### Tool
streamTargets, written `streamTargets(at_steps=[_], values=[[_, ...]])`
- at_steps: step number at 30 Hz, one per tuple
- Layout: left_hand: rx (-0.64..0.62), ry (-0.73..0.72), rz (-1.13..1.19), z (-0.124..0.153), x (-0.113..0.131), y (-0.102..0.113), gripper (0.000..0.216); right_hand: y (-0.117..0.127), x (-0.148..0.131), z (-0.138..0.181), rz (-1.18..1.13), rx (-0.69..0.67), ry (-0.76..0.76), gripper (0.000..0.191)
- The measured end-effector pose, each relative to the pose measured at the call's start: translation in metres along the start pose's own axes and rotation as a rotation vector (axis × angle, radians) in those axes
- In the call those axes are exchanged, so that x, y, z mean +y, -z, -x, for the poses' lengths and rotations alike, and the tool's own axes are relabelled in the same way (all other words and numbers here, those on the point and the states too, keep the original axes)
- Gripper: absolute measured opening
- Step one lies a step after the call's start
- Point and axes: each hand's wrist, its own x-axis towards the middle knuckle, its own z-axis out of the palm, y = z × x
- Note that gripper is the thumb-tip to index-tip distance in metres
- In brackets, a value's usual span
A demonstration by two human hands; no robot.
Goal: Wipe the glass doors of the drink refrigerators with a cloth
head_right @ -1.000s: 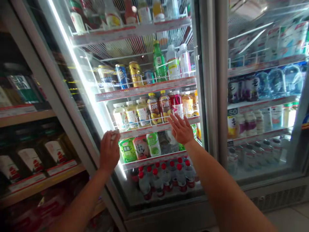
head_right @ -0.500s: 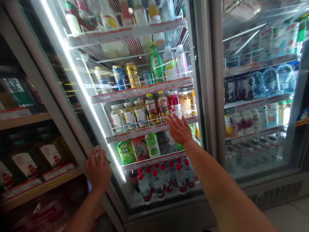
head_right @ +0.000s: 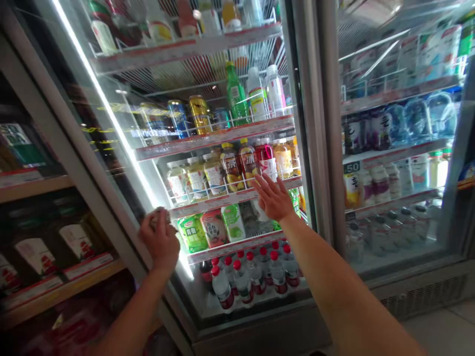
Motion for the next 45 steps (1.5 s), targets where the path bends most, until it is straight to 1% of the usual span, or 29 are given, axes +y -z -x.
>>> streamTargets(at_steps=[2, 3, 5, 7, 9, 10, 12, 13, 14, 16, 17, 18, 19, 20, 23, 25, 26, 27, 28, 30, 31, 32, 33, 34, 36, 38, 40, 43, 45], values=[[-0.113, -0.189, 0.035, 0.018, 0.014, 0.004, 0.047, 0.000, 0.000, 0.000, -0.005, -0.005, -0.002, 0.069], [-0.157, -0.278, 0.053, 0.024, 0.017, 0.006, 0.047, 0.000, 0.000, 0.000, -0.005, -0.008, -0.003, 0.069], [-0.194, -0.388, 0.067, 0.021, 0.016, 0.007, 0.048, 0.000, 0.001, 0.000, -0.002, -0.013, -0.001, 0.070], [-0.169, -0.386, 0.055, 0.001, 0.014, 0.006, 0.049, -0.001, 0.001, 0.000, 0.000, -0.016, 0.002, 0.070], [-0.129, -0.323, 0.049, -0.022, 0.018, 0.002, 0.051, -0.001, 0.002, 0.000, 0.000, -0.016, 0.004, 0.070], [-0.111, -0.288, 0.056, -0.029, 0.023, 0.001, 0.051, -0.002, 0.002, 0.000, -0.001, -0.015, 0.004, 0.070], [-0.106, -0.265, 0.094, -0.027, 0.040, -0.002, 0.051, -0.002, 0.002, 0.000, -0.005, -0.011, 0.006, 0.070], [-0.133, -0.297, 0.125, -0.019, 0.050, -0.002, 0.050, -0.002, 0.002, 0.000, -0.007, -0.008, 0.007, 0.070], [-0.175, -0.368, 0.166, -0.007, 0.059, -0.003, 0.049, -0.002, 0.002, 0.000, -0.008, -0.005, 0.007, 0.070], [-0.330, -0.607, 0.259, 0.014, 0.071, -0.003, 0.047, -0.002, 0.002, 0.000, -0.009, 0.001, 0.004, 0.070], [-0.386, -0.694, 0.290, 0.020, 0.075, -0.004, 0.046, -0.002, 0.002, 0.000, -0.010, 0.002, 0.003, 0.070], [-0.413, -0.737, 0.306, 0.020, 0.077, -0.006, 0.045, -0.002, 0.002, 0.000, -0.012, 0.001, 0.001, 0.070], [-0.402, -0.726, 0.304, 0.013, 0.078, -0.008, 0.044, -0.002, 0.002, 0.000, -0.015, -0.001, 0.000, 0.070], [-0.361, -0.668, 0.286, 0.002, 0.079, -0.012, 0.043, -0.002, 0.002, 0.000, -0.018, -0.003, -0.001, 0.070], [-0.193, -0.424, 0.218, -0.039, 0.089, -0.022, 0.040, -0.002, 0.002, 0.000, -0.020, -0.005, -0.002, 0.069], [-0.148, -0.340, 0.212, -0.048, 0.101, -0.028, 0.040, -0.001, 0.002, 0.000, -0.016, 0.003, 0.001, 0.070], [-0.154, -0.349, 0.224, -0.045, 0.109, -0.029, 0.040, -0.002, 0.001, 0.000, -0.013, 0.009, 0.003, 0.070], [-0.183, -0.399, 0.249, -0.037, 0.116, -0.030, 0.039, -0.002, 0.001, 0.000, -0.012, 0.015, 0.006, 0.070], [-0.234, -0.496, 0.287, -0.026, 0.122, -0.030, 0.038, -0.002, 0.001, 0.000, -0.010, 0.019, 0.009, 0.070], [-0.365, -0.733, 0.376, -0.007, 0.131, -0.029, 0.036, -0.002, 0.001, 0.000, -0.008, 0.021, 0.010, 0.069], [-0.413, -0.809, 0.403, -0.004, 0.134, -0.029, 0.035, -0.002, 0.001, 0.000, -0.007, 0.021, 0.009, 0.069], [-0.439, -0.830, 0.411, -0.005, 0.136, -0.029, 0.035, -0.003, 0.001, 0.000, -0.005, 0.021, 0.007, 0.068], [-0.441, -0.798, 0.403, -0.011, 0.137, -0.030, 0.036, -0.003, 0.002, 0.001, -0.005, 0.021, 0.006, 0.068], [-0.418, -0.728, 0.384, -0.022, 0.138, -0.031, 0.038, -0.003, 0.002, 0.001, -0.006, 0.022, 0.005, 0.068], [-0.342, -0.575, 0.347, -0.045, 0.140, -0.035, 0.043, -0.004, 0.002, 0.001, -0.013, 0.025, 0.002, 0.068], [-0.273, -0.481, 0.340, -0.058, 0.143, -0.040, 0.044, -0.004, 0.002, 0.001, -0.024, 0.022, 0.005, 0.069], [-0.256, -0.495, 0.365, -0.053, 0.146, -0.043, 0.044, -0.004, 0.002, 0.001, -0.032, 0.017, 0.007, 0.069], [-0.334, -0.595, 0.405, -0.028, 0.151, -0.046, 0.051, -0.001, 0.003, 0.001, -0.049, 0.001, 0.001, 0.068], [-0.355, -0.572, 0.415, -0.017, 0.156, -0.047, 0.060, 0.003, 0.005, 0.001, -0.072, -0.019, 0.007, 0.066]])
